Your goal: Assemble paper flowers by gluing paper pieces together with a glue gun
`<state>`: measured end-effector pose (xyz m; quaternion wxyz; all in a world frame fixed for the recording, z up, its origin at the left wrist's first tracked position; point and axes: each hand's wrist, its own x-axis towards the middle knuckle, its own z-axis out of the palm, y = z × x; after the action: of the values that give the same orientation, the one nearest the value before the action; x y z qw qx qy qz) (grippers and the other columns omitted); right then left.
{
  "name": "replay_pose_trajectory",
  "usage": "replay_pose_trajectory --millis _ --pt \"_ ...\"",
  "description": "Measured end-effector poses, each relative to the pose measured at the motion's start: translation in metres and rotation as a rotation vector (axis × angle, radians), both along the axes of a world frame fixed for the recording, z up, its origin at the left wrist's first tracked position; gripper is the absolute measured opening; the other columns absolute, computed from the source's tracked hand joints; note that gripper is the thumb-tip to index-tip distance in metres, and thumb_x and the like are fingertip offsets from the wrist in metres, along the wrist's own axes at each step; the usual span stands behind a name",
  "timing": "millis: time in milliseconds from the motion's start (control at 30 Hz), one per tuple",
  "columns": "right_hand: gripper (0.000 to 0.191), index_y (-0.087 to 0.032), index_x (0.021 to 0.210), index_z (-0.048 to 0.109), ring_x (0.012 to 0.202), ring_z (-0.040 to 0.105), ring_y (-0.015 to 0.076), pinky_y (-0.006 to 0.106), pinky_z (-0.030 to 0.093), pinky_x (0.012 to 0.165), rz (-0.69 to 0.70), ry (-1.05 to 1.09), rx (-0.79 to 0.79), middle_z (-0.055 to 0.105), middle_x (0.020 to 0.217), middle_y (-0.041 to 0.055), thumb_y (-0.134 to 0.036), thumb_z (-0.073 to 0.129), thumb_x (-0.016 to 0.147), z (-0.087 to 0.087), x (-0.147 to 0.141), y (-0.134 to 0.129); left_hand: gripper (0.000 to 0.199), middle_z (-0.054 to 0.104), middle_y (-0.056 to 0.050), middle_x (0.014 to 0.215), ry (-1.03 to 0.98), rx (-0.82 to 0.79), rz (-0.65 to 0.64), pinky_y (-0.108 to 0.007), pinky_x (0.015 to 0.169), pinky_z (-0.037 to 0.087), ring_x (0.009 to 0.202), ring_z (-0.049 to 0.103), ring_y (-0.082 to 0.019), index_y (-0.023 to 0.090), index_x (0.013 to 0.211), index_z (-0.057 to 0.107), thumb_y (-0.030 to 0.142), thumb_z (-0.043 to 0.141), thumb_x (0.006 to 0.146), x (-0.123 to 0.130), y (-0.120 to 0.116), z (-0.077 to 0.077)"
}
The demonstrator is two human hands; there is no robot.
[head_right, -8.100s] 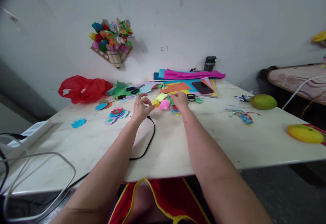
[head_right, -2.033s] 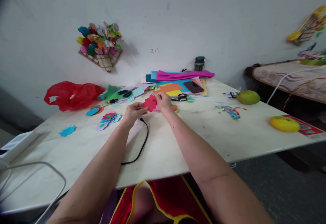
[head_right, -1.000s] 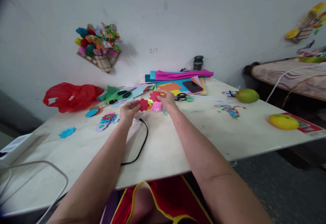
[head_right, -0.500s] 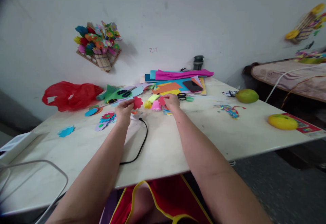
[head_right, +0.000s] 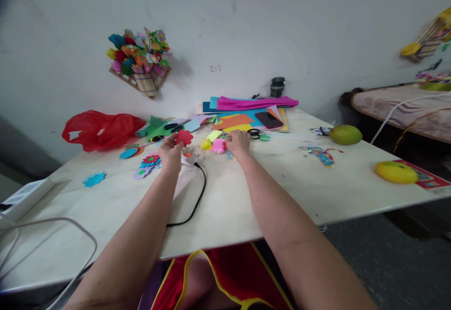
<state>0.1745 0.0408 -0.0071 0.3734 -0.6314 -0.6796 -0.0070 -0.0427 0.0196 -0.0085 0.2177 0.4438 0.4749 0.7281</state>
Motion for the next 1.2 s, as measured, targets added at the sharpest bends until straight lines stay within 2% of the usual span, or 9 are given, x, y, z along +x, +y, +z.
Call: replay_pose_trajectory --millis 233,333,433,600,800,900,1000,1067,1200 --pt "0.027 -0.018 0.099 0.071 0.102 0.056 0.0241 0.036 0.033 0.088 0.144 -0.215 -0.009 0.068 0.107 0.0101 -0.034 0.054 0.086 0.004 -0.037 -0.015 0.041 0.069 -0.009 0.094 -0.078 -0.031 0.064 -0.029 0.076 0.051 0.082 0.065 -0.018 0.014 0.093 0.066 0.015 0.053 0.054 0.001 -0.001 0.002" --pt "0.038 -0.015 0.107 0.068 0.106 0.053 0.0272 0.039 0.031 0.092 0.172 -0.320 -0.010 0.067 0.109 0.0132 -0.043 0.053 0.086 0.003 -0.055 -0.015 0.043 0.069 -0.008 0.091 -0.121 -0.046 0.040 -0.029 0.074 0.051 0.081 0.065 -0.018 0.013 0.093 0.066 0.013 0.051 0.053 0.002 -0.004 0.004" --pt "0.045 -0.010 0.106 0.068 0.106 0.052 0.0306 0.043 0.026 0.096 0.155 -0.393 -0.036 0.067 0.105 0.0170 -0.047 0.051 0.086 0.002 -0.071 -0.010 0.041 0.069 -0.007 0.088 -0.147 -0.041 0.024 -0.029 0.072 0.051 0.078 0.065 -0.018 0.013 0.090 0.066 0.013 0.050 0.053 0.005 -0.006 0.004" --pt "0.038 -0.008 0.106 0.066 0.107 0.050 0.0320 0.044 0.024 0.096 0.140 -0.424 -0.119 0.066 0.105 0.0201 -0.037 0.054 0.084 0.004 -0.088 -0.001 0.038 0.067 -0.004 0.077 -0.215 -0.019 -0.016 -0.026 0.069 0.050 0.069 0.063 -0.015 0.013 0.086 0.064 0.011 0.050 0.051 0.010 -0.010 0.006" --pt "0.028 -0.008 0.099 0.068 0.101 0.055 0.0297 0.041 0.028 0.094 0.130 -0.414 -0.126 0.069 0.096 0.0189 -0.016 0.049 0.080 0.007 -0.087 0.000 0.054 0.060 0.003 0.061 -0.322 -0.027 -0.100 -0.025 0.056 0.046 0.053 0.059 -0.013 0.012 0.103 0.058 0.013 0.055 0.049 0.016 -0.020 0.017" --pt "0.027 -0.010 0.097 0.069 0.101 0.056 0.0295 0.041 0.031 0.094 0.105 -0.262 -0.075 0.069 0.095 0.0168 -0.022 0.049 0.082 0.010 -0.081 0.001 0.053 0.060 0.003 0.059 -0.377 -0.041 -0.152 -0.025 0.055 0.044 0.052 0.058 -0.014 0.011 0.101 0.057 0.013 0.056 0.048 0.016 -0.023 0.019" --pt "0.031 -0.016 0.104 0.066 0.097 0.058 0.0266 0.038 0.039 0.088 0.134 0.078 -0.094 0.069 0.098 0.0113 -0.028 0.052 0.080 0.015 -0.075 0.002 0.057 0.060 0.004 0.055 -0.412 -0.028 -0.222 -0.024 0.054 0.041 0.049 0.056 -0.012 0.011 0.104 0.058 0.011 0.057 0.046 0.015 -0.024 0.019" --pt "0.032 -0.019 0.104 0.065 0.089 0.060 0.0230 0.034 0.043 0.079 0.234 0.380 -0.139 0.068 0.095 0.0068 -0.028 0.053 0.076 0.016 -0.071 0.002 0.061 0.058 0.005 0.053 -0.419 -0.005 -0.278 -0.023 0.054 0.040 0.047 0.054 -0.011 0.012 0.106 0.060 0.010 0.058 0.046 0.015 -0.024 0.018" --pt "0.024 -0.019 0.086 0.064 0.070 0.057 0.0162 0.028 0.045 0.065 0.477 0.904 -0.195 0.063 0.078 0.0007 -0.030 0.055 0.066 0.012 -0.062 0.000 0.053 0.061 0.003 0.056 -0.437 -0.020 -0.369 -0.024 0.059 0.043 0.051 0.056 -0.010 0.013 0.098 0.066 0.010 0.062 0.045 0.015 -0.024 0.017"
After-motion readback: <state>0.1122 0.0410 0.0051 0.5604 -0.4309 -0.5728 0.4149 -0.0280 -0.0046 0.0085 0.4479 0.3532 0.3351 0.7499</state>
